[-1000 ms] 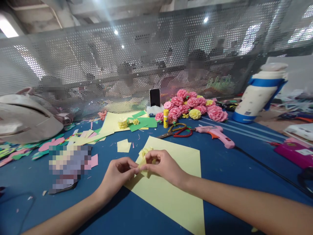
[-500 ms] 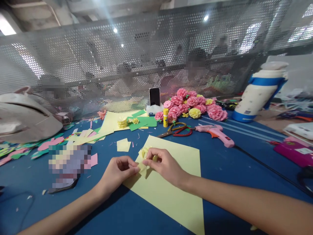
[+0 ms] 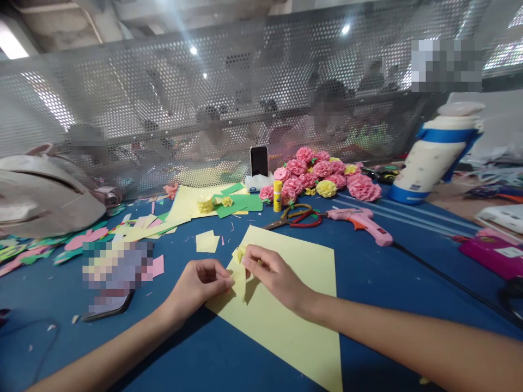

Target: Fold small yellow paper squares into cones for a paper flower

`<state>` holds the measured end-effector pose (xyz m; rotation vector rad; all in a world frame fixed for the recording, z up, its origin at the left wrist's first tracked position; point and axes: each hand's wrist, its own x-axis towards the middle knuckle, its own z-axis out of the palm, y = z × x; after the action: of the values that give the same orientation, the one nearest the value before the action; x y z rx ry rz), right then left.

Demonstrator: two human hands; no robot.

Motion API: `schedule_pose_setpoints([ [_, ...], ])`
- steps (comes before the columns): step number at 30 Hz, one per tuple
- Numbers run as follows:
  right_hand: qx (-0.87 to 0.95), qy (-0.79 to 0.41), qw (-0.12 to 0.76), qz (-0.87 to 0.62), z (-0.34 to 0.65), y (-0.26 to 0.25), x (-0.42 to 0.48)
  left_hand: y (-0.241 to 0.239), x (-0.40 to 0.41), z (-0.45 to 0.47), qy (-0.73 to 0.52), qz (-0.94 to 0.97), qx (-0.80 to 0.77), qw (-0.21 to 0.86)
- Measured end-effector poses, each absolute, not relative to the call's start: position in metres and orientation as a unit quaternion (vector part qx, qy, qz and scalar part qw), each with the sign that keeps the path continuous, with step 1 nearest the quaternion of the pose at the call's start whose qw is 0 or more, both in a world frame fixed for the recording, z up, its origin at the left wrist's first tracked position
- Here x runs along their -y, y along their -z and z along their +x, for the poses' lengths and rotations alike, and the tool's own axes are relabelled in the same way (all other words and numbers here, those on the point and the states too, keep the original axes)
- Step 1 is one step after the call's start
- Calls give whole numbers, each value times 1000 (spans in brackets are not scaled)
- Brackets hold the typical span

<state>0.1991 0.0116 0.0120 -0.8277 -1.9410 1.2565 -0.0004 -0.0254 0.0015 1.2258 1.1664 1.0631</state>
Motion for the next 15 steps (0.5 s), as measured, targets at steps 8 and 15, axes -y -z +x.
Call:
schedule_pose_setpoints([
  [8,784,-457,258,-333,197,-10,-10,-6,28,-1,-483,490,-486,539],
  [15,794,-443,244,-338,197,-9,-10,-6,29,-1,-505,473,-481,538],
])
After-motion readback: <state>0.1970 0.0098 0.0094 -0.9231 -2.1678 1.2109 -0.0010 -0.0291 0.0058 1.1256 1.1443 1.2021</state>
